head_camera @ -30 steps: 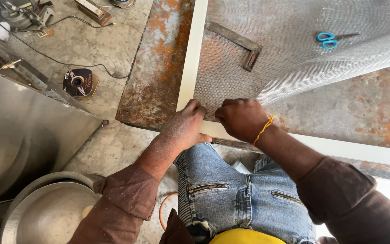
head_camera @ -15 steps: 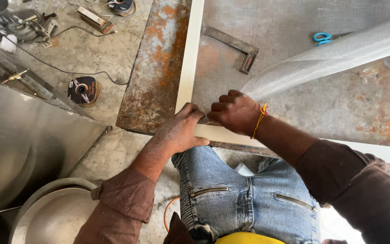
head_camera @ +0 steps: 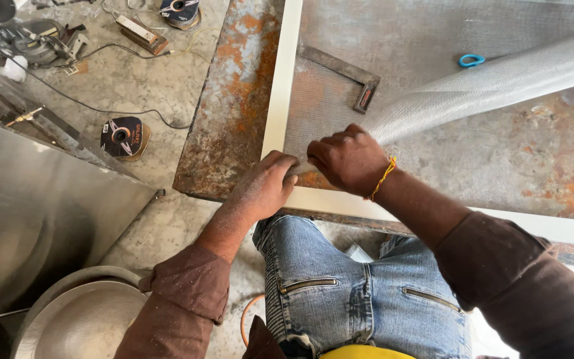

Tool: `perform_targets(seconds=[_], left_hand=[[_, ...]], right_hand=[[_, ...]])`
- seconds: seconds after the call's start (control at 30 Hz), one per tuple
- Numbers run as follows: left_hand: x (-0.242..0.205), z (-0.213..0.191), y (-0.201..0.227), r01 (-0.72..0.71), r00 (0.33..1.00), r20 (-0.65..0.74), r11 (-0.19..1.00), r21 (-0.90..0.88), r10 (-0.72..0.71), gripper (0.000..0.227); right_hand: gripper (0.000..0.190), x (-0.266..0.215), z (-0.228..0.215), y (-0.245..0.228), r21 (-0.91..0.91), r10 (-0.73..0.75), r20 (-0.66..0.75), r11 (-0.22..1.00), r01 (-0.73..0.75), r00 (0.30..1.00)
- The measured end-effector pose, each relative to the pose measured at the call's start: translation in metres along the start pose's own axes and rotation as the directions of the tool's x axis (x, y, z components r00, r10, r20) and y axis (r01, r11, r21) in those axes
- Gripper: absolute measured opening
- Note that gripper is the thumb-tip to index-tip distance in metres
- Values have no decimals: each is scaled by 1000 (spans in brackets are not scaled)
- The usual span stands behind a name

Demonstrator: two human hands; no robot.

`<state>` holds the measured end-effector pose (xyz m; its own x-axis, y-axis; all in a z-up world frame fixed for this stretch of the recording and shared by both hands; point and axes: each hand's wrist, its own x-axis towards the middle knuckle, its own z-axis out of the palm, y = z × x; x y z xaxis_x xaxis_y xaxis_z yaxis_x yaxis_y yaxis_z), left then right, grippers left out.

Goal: The person installs a mesh screen into a white window frame. They use scissors to trim excess mesh, then press the mesh into the frame groove with their fingers. A metal tool is used to push the mesh and spline firmly into place along the edges.

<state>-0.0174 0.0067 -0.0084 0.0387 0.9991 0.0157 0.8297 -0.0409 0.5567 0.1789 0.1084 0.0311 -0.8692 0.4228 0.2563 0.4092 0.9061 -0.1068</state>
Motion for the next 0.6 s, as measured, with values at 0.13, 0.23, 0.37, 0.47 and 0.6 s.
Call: perform_targets(seconds=[0.13, 0.23, 0.37, 0.47, 0.6], left_hand=[[-2, -5, 8, 46, 996, 81, 998, 31, -48, 26], [2, -9, 8, 44, 988, 144, 996, 84, -56, 24], [8, -13, 7, 27, 986, 159, 993, 118, -46, 23], [19, -16, 9, 30, 984, 169, 984, 176, -60, 22], [30, -19, 15, 139, 952, 237, 964, 228, -194, 23]], right_hand=[[20, -12, 7, -15, 65, 29, 54, 997, -33, 998], [19, -21, 15, -24, 121, 86, 52, 988, -92, 995], [20, -22, 22, -29, 236, 224, 159, 937, -257, 962], [22, -12, 20, -25, 197, 301, 328, 905, -377, 895], [24, 5, 13, -27, 55, 379, 481, 887, -459, 790]])
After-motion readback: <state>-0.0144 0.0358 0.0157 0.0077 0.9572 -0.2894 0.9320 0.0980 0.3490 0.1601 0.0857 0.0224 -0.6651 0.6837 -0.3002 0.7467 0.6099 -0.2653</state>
